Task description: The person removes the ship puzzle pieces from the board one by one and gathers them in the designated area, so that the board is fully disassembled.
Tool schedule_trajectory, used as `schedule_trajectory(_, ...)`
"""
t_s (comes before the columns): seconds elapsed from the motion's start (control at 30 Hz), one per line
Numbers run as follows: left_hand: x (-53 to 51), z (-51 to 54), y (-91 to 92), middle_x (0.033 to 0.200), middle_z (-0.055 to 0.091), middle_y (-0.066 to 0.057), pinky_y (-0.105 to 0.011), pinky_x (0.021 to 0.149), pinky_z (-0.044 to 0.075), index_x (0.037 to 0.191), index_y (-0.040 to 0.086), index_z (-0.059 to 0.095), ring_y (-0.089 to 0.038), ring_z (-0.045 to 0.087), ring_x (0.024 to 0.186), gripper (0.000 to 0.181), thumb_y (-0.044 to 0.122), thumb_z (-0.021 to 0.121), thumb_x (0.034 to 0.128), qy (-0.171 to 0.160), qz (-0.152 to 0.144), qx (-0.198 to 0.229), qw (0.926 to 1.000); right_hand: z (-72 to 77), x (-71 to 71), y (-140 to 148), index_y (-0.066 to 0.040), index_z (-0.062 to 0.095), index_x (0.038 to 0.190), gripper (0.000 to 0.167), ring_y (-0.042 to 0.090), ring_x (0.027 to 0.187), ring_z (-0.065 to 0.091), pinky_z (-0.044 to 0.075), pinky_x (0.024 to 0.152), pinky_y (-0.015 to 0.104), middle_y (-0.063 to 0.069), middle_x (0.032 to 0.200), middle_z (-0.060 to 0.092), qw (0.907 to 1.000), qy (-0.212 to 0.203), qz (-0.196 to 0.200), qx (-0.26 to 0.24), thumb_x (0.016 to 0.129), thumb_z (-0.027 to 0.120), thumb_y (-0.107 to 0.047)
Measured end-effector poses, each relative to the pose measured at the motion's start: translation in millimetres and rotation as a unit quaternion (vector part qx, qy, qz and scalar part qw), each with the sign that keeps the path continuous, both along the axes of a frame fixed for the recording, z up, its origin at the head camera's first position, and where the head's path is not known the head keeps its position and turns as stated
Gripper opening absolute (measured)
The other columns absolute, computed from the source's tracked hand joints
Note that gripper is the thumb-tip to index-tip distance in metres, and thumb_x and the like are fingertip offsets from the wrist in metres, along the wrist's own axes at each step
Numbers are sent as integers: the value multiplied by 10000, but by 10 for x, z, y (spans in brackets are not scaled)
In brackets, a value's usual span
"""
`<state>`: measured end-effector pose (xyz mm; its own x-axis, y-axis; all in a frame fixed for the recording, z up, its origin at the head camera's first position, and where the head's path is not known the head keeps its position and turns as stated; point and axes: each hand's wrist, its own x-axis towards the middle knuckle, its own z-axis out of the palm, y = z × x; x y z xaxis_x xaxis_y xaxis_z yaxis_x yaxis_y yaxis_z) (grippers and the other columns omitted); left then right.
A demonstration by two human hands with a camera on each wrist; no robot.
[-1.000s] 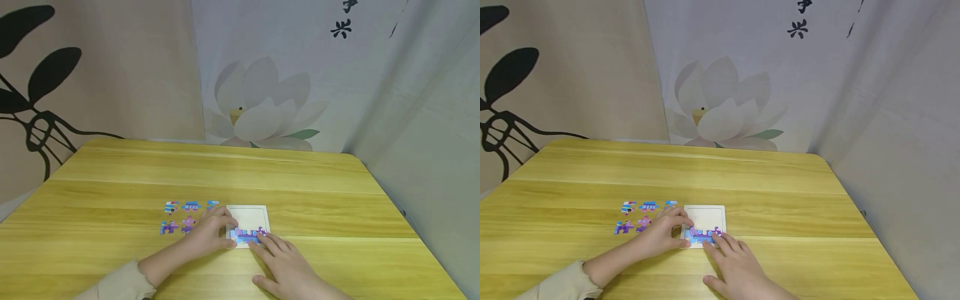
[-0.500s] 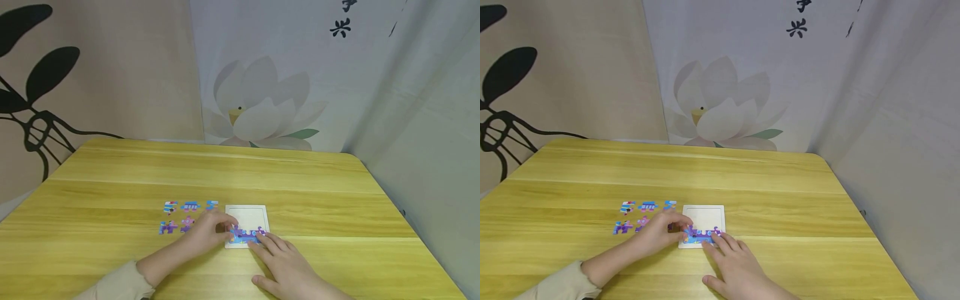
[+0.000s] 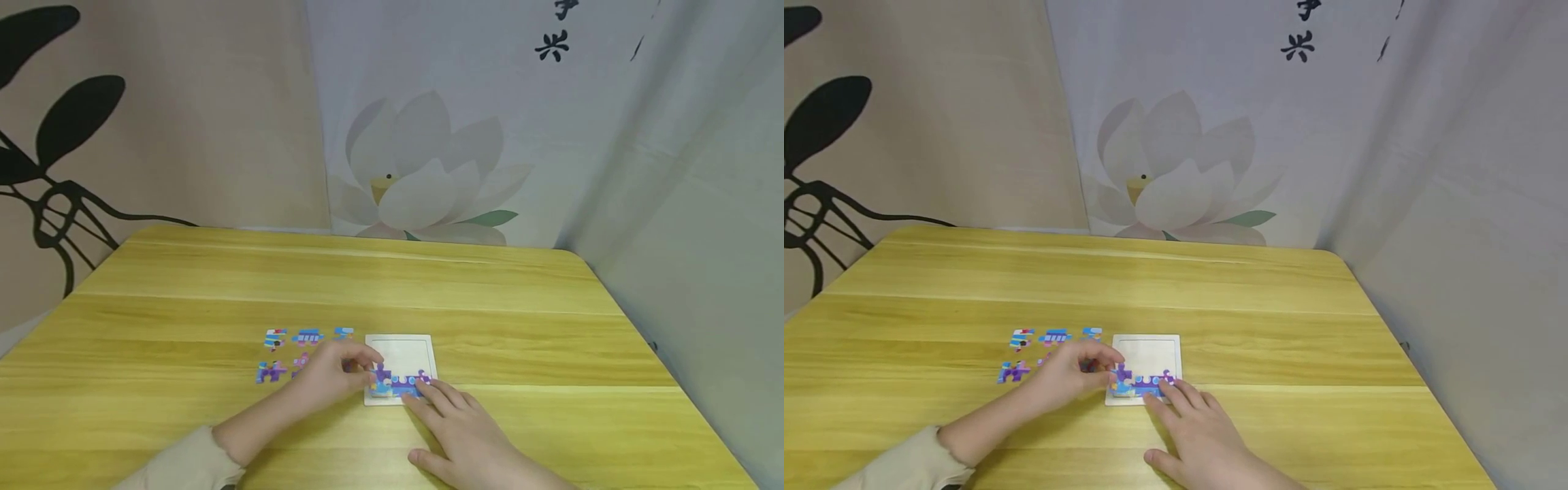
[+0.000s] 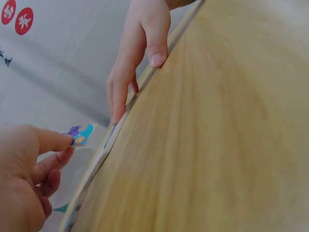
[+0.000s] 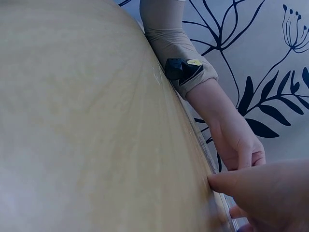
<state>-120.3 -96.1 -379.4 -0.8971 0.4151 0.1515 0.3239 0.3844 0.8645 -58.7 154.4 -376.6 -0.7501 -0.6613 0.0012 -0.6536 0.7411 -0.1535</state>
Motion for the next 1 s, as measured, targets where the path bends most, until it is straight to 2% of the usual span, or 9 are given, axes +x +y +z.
schedule_trajectory(0.3, 25, 71, -102, 826, 613, 46, -269, 602, 471, 985, 126, 716, -181, 535, 729, 187, 75, 731, 806, -61, 145, -35, 9999, -7, -4, 5, -159, 383, 1473, 673, 304, 1357, 317, 338, 1011, 536, 84, 1500, 353, 10000, 25, -8, 2, 947, 449, -573)
schedule_trajectory(0.43, 50, 83, -172, 814, 603, 9, -268, 618, 468, 979, 101, 712, -202, 533, 756, 182, 80, 734, 800, -225, 141, 143, 9995, -18, -7, 13, -154, 386, 1471, 673, 308, 1346, 333, 349, 1001, 537, 91, 1491, 366, 9999, 160, 50, -32, 951, 431, -579)
schedule_trajectory(0.67, 125, 96, -349, 860, 637, 26, -277, 661, 460, 979, 116, 717, -186, 552, 814, 182, 156, 760, 806, -416, 350, 173, 9984, -34, -7, 21, -149, 399, 1465, 669, 314, 1340, 343, 356, 995, 535, 101, 1483, 379, 9997, 202, 84, -53, 954, 418, -582)
schedule_trajectory(0.83, 179, 104, -454, 853, 635, -22, -259, 612, 442, 988, 84, 717, -179, 546, 768, 196, 151, 759, 809, -469, 273, 384, 9978, -34, -9, 19, -152, 394, 1468, 668, 318, 1342, 341, 353, 997, 540, 103, 1484, 376, 9998, 173, 83, -30, 955, 419, -580)
schedule_trajectory(1.0, 235, 114, -523, 912, 637, -38, -274, 674, 471, 1004, 56, 710, -179, 555, 811, 220, 150, 760, 812, -458, 223, 499, 9975, -29, -10, 20, -153, 397, 1466, 665, 319, 1337, 347, 359, 990, 541, 105, 1475, 388, 9998, 163, 100, -62, 958, 409, -582)
